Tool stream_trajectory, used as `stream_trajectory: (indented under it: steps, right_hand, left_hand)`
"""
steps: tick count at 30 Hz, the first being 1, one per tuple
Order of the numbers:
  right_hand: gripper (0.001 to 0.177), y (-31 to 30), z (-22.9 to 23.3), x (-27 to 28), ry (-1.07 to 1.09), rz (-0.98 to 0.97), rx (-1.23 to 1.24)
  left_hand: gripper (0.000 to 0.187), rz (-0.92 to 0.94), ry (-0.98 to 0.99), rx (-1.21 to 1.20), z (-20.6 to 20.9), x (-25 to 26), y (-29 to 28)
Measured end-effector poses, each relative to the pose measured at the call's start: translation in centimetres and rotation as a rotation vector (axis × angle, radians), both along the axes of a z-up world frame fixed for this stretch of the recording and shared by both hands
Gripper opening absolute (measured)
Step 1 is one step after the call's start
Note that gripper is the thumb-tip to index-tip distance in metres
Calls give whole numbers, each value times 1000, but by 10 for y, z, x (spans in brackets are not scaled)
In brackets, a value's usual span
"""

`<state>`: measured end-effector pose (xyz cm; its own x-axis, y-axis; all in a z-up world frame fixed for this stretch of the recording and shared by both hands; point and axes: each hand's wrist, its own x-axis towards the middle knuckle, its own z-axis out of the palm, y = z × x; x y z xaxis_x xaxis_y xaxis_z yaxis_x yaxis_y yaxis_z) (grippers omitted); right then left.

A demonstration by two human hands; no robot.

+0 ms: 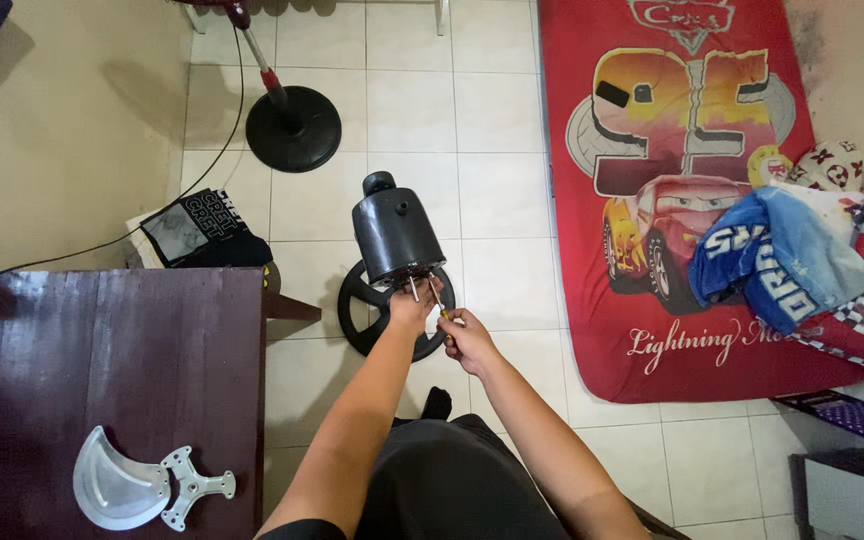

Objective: The person assembles an electric fan by attaching the front grille to the fan body using a screwdriver and multiple screws. They repeatedly pick up screws from a table, align the grille, and tighten each screw into place.

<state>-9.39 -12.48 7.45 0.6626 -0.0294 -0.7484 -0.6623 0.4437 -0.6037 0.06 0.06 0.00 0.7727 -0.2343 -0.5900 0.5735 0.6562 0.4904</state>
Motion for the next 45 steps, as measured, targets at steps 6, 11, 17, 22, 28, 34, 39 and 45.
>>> stream_trajectory:
  steps: [6,11,17,22,28,34,39,45]
  right_hand:
    - [22,0,-1,2,-2,-9,19]
    - [27,0,4,4,69,-56,112]
    - [17,-2,4,1,58,32,34]
    - [18,-5,1,-1,74,83,-66]
    - [19,-8,-10,-3,70,102,-62]
    - [20,-16,-14,-16,24,188,-96]
    - [16,-33,-14,-31,-14,259,-113]
    - [14,-43,-28,-44,-132,212,-135]
  left_hand:
    - [19,-10,-2,40,1,1,0]
    - [20,0,62,53,4,3,1]
    - [22,-5,41,78,6,1,0]
    - [23,-35,111,83,13,2,1]
    - [24,-22,155,38,15,3,2]
    - [25,-64,44,139,17,-3,12]
    - [20,-212,1,267,19,-8,30]
    - [14,-347,-134,469,9,-20,47]
